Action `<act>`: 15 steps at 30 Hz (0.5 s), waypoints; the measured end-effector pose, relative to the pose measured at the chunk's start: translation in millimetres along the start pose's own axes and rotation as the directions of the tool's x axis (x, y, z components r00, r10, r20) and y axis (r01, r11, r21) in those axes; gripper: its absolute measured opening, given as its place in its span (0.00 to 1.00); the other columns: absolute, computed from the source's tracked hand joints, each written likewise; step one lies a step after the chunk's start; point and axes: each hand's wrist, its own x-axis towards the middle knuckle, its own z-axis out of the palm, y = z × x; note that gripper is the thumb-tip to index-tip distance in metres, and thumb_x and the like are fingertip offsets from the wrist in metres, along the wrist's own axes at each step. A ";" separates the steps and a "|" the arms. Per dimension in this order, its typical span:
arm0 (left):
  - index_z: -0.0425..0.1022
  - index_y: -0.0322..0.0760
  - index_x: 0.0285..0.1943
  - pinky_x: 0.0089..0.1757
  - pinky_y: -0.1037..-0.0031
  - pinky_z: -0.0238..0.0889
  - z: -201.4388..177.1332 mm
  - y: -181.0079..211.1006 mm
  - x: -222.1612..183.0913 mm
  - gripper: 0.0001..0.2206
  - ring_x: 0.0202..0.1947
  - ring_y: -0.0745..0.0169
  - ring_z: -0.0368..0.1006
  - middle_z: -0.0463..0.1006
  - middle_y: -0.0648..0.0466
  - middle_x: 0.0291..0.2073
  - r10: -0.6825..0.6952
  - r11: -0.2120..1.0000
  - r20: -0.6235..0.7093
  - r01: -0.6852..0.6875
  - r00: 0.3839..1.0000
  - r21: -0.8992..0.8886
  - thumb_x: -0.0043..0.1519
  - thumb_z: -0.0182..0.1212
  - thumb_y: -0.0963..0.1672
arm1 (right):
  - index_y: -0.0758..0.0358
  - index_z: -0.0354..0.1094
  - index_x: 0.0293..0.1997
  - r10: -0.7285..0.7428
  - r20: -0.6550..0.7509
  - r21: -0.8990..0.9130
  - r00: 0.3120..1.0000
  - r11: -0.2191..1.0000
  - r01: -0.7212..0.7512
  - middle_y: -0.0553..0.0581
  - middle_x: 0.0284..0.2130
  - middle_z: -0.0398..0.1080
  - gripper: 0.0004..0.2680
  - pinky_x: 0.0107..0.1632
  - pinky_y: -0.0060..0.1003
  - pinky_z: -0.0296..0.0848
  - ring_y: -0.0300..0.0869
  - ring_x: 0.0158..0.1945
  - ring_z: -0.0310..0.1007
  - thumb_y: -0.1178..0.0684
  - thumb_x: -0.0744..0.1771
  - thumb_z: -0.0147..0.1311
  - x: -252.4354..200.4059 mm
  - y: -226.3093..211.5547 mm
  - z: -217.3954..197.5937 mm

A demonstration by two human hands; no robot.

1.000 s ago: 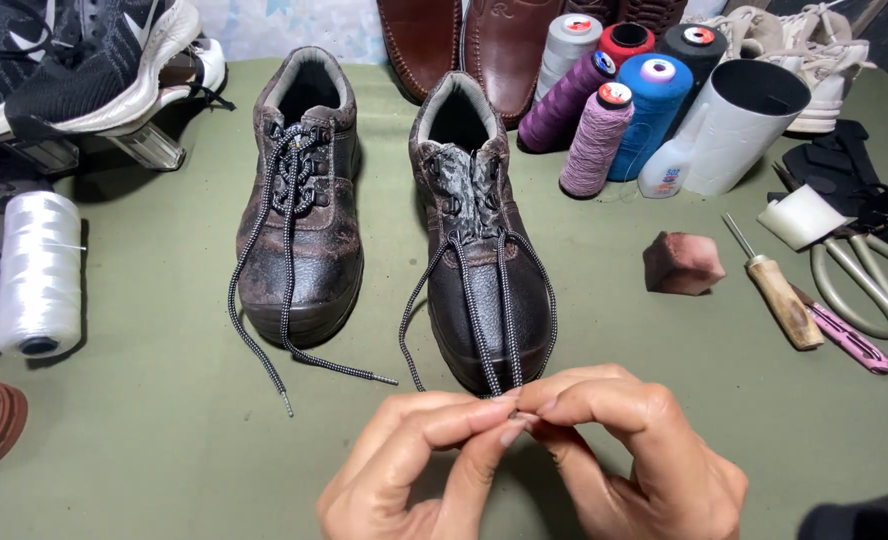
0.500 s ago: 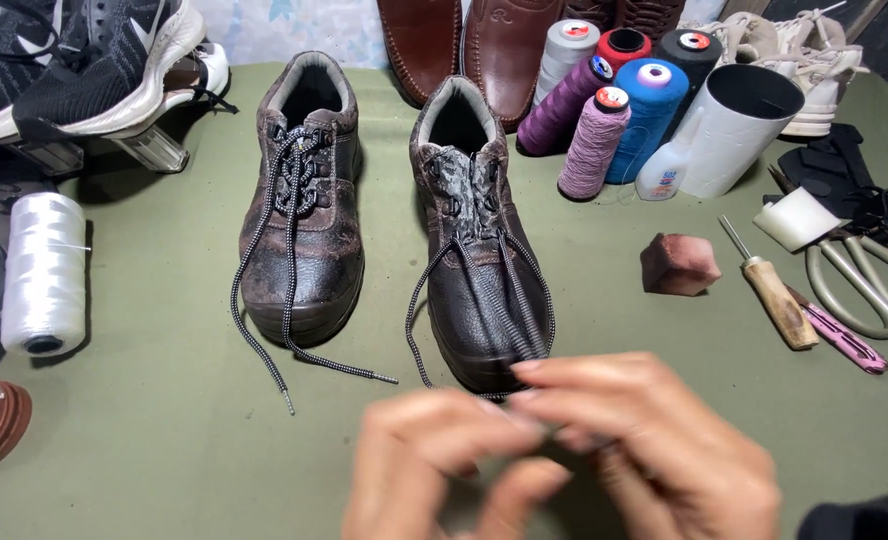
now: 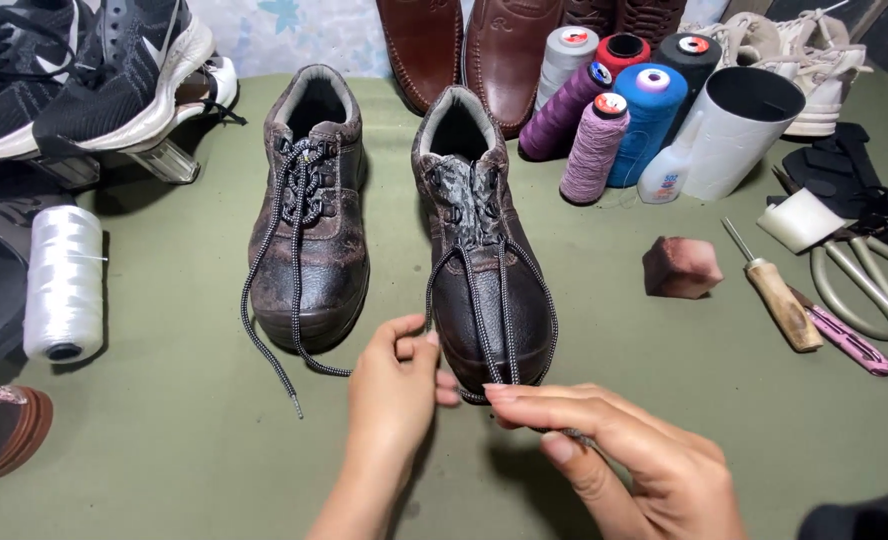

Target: Threading and adjusting shoelaces on a leather boot at a repair workbench.

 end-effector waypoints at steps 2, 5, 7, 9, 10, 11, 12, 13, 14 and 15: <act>0.73 0.45 0.58 0.38 0.72 0.70 4.6 -16.3 7.8 0.14 0.19 0.59 0.81 0.82 0.59 0.23 0.101 0.981 -0.048 -0.091 0.994 0.170 0.65 0.55 0.48 | 0.60 0.81 0.44 0.027 0.014 0.035 1.000 0.999 -0.027 0.52 0.45 0.85 0.10 0.53 0.26 0.79 0.36 0.48 0.87 0.54 0.68 0.50 -2.3 3.0 -2.0; 0.75 0.49 0.49 0.45 0.68 0.67 5.7 -26.2 16.7 0.10 0.28 0.59 0.81 0.83 0.65 0.26 0.190 0.921 -0.080 -0.149 0.979 0.360 0.63 0.56 0.50 | 0.61 0.81 0.45 0.015 0.038 0.060 0.999 0.998 -0.017 0.54 0.46 0.85 0.10 0.54 0.27 0.80 0.37 0.49 0.88 0.54 0.68 0.50 -1.6 0.8 -3.3; 0.80 0.52 0.41 0.47 0.69 0.66 4.6 -25.7 13.7 0.07 0.37 0.60 0.80 0.84 0.66 0.31 0.177 0.911 -0.078 -0.134 0.981 0.389 0.61 0.58 0.50 | 0.62 0.80 0.44 -0.021 0.038 0.053 0.999 0.998 0.019 0.55 0.45 0.85 0.10 0.54 0.27 0.81 0.38 0.49 0.89 0.53 0.68 0.49 -0.1 -2.0 -4.4; 0.76 0.50 0.44 0.43 0.71 0.65 3.9 -25.7 2.8 0.08 0.29 0.64 0.75 0.80 0.59 0.25 0.113 0.963 -0.119 -0.080 0.986 0.257 0.62 0.55 0.50 | 0.62 0.81 0.44 -0.004 0.035 0.058 0.999 0.998 0.002 0.55 0.46 0.86 0.10 0.55 0.28 0.80 0.38 0.49 0.88 0.54 0.68 0.50 -0.2 -2.8 -5.6; 0.76 0.50 0.44 0.43 0.71 0.65 6.3 -20.7 -10.3 0.08 0.29 0.64 0.75 0.80 0.59 0.25 0.114 0.962 -0.117 -0.080 0.987 0.261 0.62 0.55 0.50 | 0.62 0.81 0.44 -0.002 0.032 0.059 0.999 0.998 0.000 0.55 0.46 0.86 0.10 0.55 0.28 0.80 0.38 0.49 0.88 0.54 0.68 0.50 -0.5 -3.5 -5.6; 0.71 0.42 0.43 0.37 0.72 0.60 8.7 -16.0 -23.6 0.05 0.28 0.63 0.69 0.81 0.51 0.27 0.050 0.990 -0.085 -0.061 0.995 -0.128 0.63 0.52 0.44 | 0.61 0.81 0.44 0.006 0.009 0.039 1.000 0.999 -0.007 0.55 0.46 0.85 0.10 0.55 0.27 0.79 0.37 0.49 0.88 0.53 0.68 0.49 -0.5 -4.3 -5.6; 0.66 0.34 0.42 0.30 0.73 0.56 10.5 -11.6 -36.9 0.02 0.26 0.63 0.63 0.82 0.43 0.29 0.005 0.868 -0.033 -0.020 0.999 -0.497 0.63 0.49 0.39 | 0.61 0.81 0.44 0.014 -0.015 0.020 1.000 1.000 -0.014 0.55 0.46 0.85 0.11 0.56 0.26 0.77 0.36 0.50 0.87 0.53 0.68 0.49 -0.6 -5.4 -5.1; 0.66 0.34 0.42 0.30 0.73 0.56 18.2 -28.1 -34.2 0.02 0.26 0.63 0.63 0.82 0.43 0.29 0.003 0.866 -0.036 -0.020 0.999 -0.500 0.63 0.49 0.39 | 0.61 0.81 0.44 0.011 -0.010 0.020 1.000 1.000 -0.011 0.55 0.46 0.85 0.11 0.56 0.26 0.77 0.36 0.50 0.87 0.53 0.68 0.49 -0.4 -6.6 -5.4; 0.70 0.30 0.40 0.32 0.72 0.60 25.7 -44.7 -31.6 0.02 0.28 0.60 0.68 0.80 0.43 0.27 0.052 0.780 0.113 0.030 0.992 -0.625 0.63 0.54 0.39 | 0.62 0.80 0.44 -0.012 -0.020 0.008 1.000 1.000 0.012 0.56 0.47 0.85 0.11 0.56 0.26 0.78 0.37 0.51 0.87 0.54 0.68 0.47 -0.3 -8.1 -5.4; 0.74 0.27 0.37 0.34 0.70 0.64 33.5 -61.1 -29.1 0.04 0.29 0.56 0.72 0.78 0.42 0.25 0.123 0.680 0.249 0.101 0.961 -0.726 0.63 0.59 0.38 | 0.63 0.79 0.44 -0.036 -0.029 -0.005 0.999 0.999 0.036 0.58 0.47 0.84 0.11 0.57 0.27 0.78 0.38 0.52 0.87 0.54 0.68 0.46 -0.2 -9.7 -5.7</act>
